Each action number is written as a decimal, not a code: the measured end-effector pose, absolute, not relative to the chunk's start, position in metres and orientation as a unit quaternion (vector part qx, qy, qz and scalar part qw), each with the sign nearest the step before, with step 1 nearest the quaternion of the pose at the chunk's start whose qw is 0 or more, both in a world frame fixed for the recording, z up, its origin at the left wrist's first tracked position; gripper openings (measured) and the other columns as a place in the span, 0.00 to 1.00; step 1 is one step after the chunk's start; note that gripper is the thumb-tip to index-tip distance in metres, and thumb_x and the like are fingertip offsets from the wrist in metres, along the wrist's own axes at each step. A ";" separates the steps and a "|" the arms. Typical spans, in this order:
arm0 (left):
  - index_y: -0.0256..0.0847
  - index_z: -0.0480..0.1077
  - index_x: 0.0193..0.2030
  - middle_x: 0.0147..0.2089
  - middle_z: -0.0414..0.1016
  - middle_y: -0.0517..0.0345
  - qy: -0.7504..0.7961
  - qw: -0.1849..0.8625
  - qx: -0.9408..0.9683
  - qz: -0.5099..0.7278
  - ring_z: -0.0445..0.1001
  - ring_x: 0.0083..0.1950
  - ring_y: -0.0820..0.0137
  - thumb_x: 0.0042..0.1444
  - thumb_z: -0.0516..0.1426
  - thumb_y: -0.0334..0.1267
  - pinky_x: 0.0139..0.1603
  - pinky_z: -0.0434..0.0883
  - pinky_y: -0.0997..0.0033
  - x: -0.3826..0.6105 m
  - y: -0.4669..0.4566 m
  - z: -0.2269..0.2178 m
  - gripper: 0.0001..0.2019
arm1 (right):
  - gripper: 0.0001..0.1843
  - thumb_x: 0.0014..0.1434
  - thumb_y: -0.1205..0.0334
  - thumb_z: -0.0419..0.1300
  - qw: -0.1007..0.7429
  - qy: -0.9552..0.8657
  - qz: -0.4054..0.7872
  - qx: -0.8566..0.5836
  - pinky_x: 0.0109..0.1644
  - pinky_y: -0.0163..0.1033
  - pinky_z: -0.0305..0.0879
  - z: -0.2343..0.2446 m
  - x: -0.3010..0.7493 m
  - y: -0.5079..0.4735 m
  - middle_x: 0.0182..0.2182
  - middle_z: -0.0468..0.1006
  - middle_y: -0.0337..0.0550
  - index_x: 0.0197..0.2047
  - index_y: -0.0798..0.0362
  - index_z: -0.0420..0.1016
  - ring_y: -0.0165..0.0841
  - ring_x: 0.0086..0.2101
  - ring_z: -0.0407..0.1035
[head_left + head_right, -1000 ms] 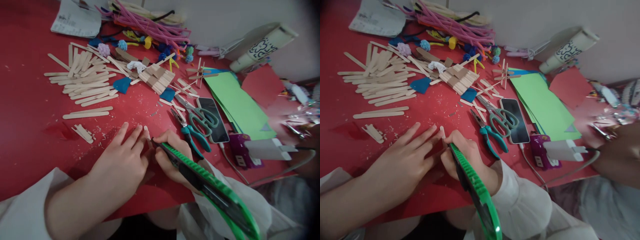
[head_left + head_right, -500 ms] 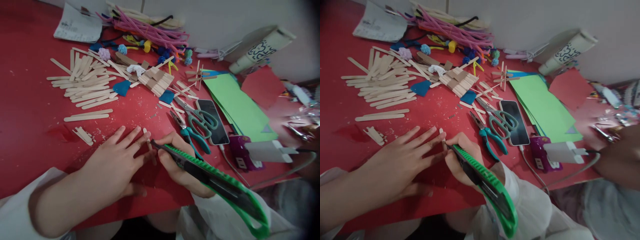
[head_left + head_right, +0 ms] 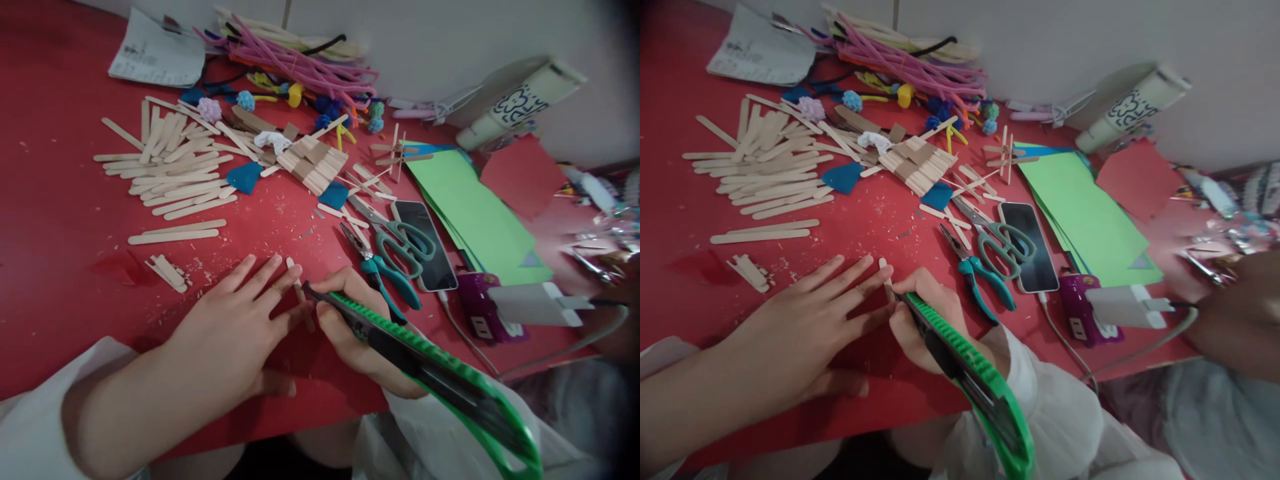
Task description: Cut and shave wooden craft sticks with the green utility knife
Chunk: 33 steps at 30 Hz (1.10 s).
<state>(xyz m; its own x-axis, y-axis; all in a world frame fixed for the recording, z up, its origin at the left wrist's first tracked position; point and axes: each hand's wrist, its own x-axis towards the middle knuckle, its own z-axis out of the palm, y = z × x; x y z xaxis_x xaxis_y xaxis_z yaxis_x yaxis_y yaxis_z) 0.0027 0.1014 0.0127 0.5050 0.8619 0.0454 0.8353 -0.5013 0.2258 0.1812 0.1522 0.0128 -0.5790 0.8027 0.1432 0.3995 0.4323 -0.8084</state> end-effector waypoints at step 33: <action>0.48 0.68 0.56 0.62 0.63 0.47 0.502 0.103 0.856 0.070 0.58 0.64 0.49 0.42 0.58 0.65 0.62 0.54 0.45 0.005 0.100 0.015 0.36 | 0.03 0.57 0.66 0.52 0.261 -0.790 0.398 -0.388 0.26 0.33 0.61 0.018 0.183 0.152 0.22 0.64 0.33 0.35 0.50 0.62 0.27 0.22 0.61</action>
<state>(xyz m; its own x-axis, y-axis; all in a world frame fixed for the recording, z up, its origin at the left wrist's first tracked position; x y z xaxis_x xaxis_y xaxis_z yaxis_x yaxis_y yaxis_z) 0.0051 0.1004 0.0153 0.4860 0.8738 0.0155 0.8450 -0.4744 0.2466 0.1831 0.1521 0.0177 -0.5634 0.8196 0.1035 0.4046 0.3830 -0.8305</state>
